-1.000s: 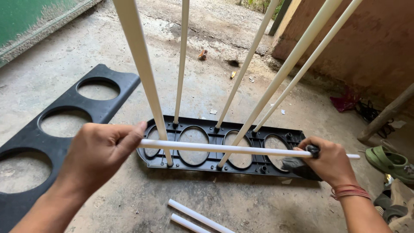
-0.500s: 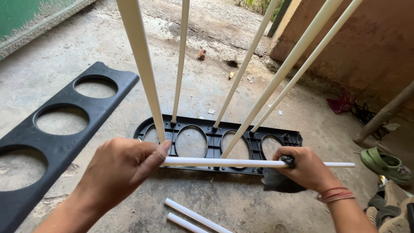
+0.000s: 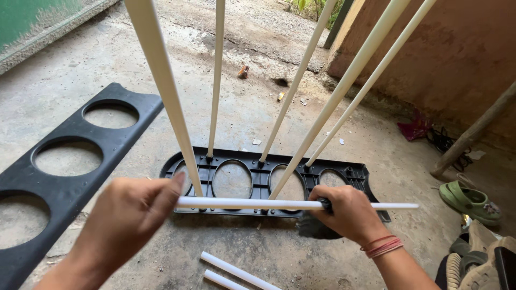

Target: The person assembles a dish rack by inserting vertical white plastic rods into a black base and then sliding horizontal rods across them. The person uses a black cloth to wipe the rods during assembly.

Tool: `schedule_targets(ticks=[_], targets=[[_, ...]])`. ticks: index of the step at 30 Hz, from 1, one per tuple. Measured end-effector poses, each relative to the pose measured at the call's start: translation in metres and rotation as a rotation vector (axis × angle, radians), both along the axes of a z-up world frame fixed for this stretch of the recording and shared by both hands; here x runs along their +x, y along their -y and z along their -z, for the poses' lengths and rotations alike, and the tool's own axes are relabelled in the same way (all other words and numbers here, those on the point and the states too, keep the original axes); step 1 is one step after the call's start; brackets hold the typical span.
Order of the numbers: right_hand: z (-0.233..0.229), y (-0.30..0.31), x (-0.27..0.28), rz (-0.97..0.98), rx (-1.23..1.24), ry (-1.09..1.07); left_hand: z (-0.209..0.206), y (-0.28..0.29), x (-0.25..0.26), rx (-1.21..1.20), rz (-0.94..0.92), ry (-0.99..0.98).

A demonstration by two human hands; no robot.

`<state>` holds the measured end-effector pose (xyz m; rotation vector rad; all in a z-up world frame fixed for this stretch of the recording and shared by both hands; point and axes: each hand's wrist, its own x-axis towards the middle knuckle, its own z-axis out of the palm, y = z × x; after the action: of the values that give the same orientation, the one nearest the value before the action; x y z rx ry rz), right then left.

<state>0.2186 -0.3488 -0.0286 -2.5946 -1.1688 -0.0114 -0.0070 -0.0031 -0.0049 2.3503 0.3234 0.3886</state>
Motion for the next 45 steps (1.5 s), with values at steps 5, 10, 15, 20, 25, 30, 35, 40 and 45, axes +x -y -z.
schedule_targets(ticks=[5, 10, 15, 20, 25, 30, 35, 40, 45], targets=[[-0.021, 0.031, 0.026, 0.323, -0.050, -0.047, -0.008, -0.002, 0.006, 0.183, 0.010, 0.150], [-0.022, 0.044, 0.030, 0.357, -0.107, -0.047, -0.014, -0.012, 0.006, 0.190, -0.008, 0.105], [-0.005, -0.002, 0.001, 0.024, -0.015, -0.010, -0.002, 0.016, 0.007, 0.192, 0.188, 0.213], [-0.010, -0.008, 0.003, 0.090, -0.056, -0.071, -0.012, 0.019, 0.018, 0.175, 0.148, 0.052], [-0.028, 0.038, 0.031, 0.298, -0.011, 0.010, -0.038, -0.021, 0.001, 0.213, -0.060, 0.163], [-0.024, 0.040, 0.028, 0.418, -0.127, -0.043, -0.038, -0.031, -0.014, 0.174, -0.076, 0.231], [-0.010, 0.007, 0.008, 0.039, 0.032, 0.035, -0.029, -0.009, -0.003, 0.061, 0.022, 0.086], [-0.007, 0.009, 0.012, 0.089, -0.046, -0.028, -0.032, 0.005, 0.002, 0.074, 0.111, 0.011], [-0.020, 0.057, 0.037, 0.334, -0.002, -0.036, -0.041, -0.029, -0.005, 0.018, -0.045, -0.371]])
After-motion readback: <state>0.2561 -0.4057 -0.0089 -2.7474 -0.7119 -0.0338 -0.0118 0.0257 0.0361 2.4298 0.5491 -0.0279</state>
